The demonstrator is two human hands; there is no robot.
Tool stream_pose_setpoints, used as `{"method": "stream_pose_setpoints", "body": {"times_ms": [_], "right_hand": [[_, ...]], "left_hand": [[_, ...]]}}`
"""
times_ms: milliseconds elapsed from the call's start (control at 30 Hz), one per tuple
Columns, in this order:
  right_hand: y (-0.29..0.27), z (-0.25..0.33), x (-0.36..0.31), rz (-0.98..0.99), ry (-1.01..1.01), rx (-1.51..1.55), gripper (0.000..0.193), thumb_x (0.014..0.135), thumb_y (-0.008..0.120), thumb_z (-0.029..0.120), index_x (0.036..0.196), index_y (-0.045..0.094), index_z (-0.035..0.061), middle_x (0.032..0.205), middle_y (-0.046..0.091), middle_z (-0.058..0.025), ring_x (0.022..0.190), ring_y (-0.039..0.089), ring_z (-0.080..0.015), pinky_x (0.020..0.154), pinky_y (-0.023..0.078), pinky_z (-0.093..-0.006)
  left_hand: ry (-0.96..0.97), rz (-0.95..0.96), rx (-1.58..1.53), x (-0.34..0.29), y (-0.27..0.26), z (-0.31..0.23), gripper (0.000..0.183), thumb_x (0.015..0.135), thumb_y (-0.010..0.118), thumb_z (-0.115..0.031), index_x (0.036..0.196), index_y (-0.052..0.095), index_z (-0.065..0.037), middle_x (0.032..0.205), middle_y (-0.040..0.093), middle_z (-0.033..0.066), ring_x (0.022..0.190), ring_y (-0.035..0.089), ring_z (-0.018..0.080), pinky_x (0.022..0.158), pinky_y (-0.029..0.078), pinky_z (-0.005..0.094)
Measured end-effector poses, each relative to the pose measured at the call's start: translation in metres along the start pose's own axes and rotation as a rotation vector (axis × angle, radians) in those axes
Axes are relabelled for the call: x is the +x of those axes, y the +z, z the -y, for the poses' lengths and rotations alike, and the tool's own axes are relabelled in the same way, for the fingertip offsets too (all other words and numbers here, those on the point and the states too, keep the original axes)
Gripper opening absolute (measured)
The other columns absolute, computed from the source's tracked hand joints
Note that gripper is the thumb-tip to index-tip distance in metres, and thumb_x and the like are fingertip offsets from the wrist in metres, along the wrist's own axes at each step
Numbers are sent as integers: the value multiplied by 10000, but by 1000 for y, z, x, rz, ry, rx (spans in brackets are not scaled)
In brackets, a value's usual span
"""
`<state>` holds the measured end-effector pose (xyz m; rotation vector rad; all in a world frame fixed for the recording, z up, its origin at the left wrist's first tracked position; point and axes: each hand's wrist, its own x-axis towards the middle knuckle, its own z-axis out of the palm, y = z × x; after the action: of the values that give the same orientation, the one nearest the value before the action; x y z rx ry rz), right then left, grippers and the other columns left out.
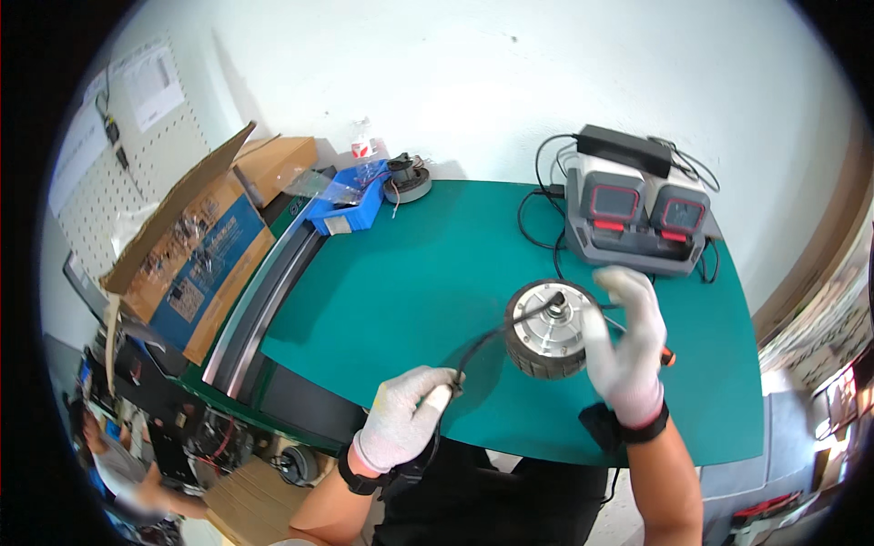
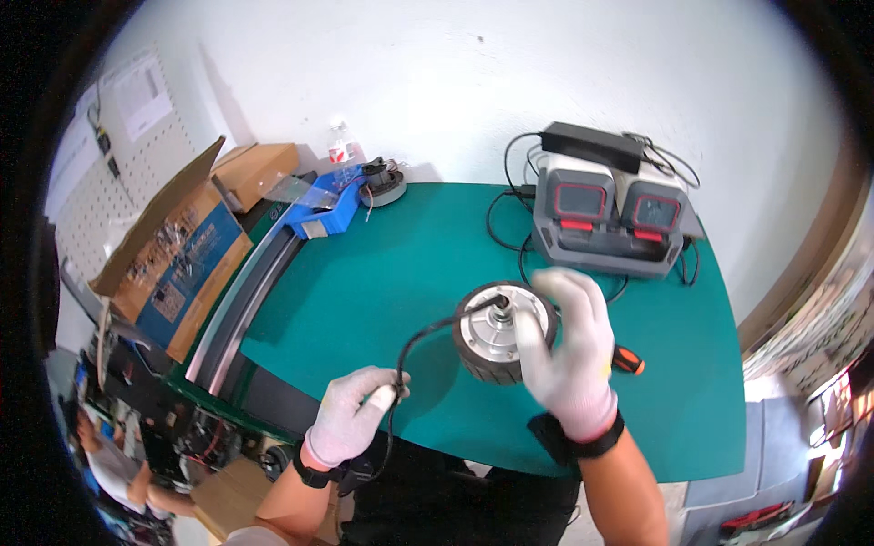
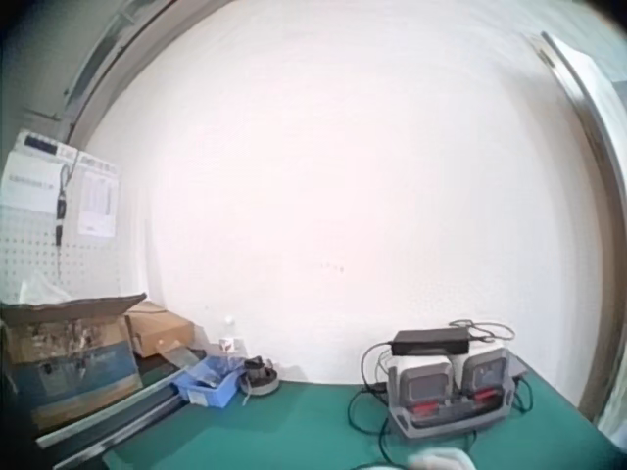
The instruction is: Disassembling and inspecting an electromechanical wheel motor assembly using a screwdriver and hands.
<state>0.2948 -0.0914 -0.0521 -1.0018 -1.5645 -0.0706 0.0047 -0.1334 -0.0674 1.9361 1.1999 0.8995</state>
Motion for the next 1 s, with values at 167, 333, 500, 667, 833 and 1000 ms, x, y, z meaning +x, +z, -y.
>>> {"method": "stream_pose_setpoints", "body": {"times_ms": [167,333,500,667,833,1000], "right_hand": [[-14,64,-44,407,51,158,244,814,838,73,1015,704,43,941,707,-124,789,706,-284,733,576,-380],[22,92,-84,481,367,278,338,854,836,95,1147,695,3,1032,708,-140,777,700,-202,705,571,-324],[31,94,-87,452,359,283,277,874,802,60,1122,697,-8,970,707,-126,764,678,-195,710,550,-302],[37,98,-89,384,580,368,127,885,740,-5,1001,696,-30,889,708,-110,767,663,-157,709,534,-297],[36,104,-87,383,652,370,88,881,736,-7,957,698,-29,809,693,-95,717,654,-158,666,513,-288],[35,107,-77,369,381,131,114,811,786,-21,908,730,-3,794,698,-118,676,676,-218,622,514,-307]], "left_hand": [[140,-33,-76,-10,11,-7,188,978,624,-52,1109,700,60,971,713,158,836,708,242,789,560,344],[143,-137,-163,-19,17,-6,223,918,728,-75,1109,721,40,942,714,162,781,697,243,701,546,328],[199,-218,-168,-20,24,-9,204,894,749,-40,1087,744,25,911,729,159,780,728,280,689,568,345],[198,-250,-228,-21,23,-4,222,850,785,-23,1066,756,19,898,737,150,754,732,277,665,565,352],[324,-260,-137,-19,21,3,214,855,781,-35,1058,753,29,890,729,157,732,717,307,649,562,371],[420,-233,-47,-16,15,4,218,877,775,-87,1053,749,38,857,720,156,698,694,314,626,542,384]]}}
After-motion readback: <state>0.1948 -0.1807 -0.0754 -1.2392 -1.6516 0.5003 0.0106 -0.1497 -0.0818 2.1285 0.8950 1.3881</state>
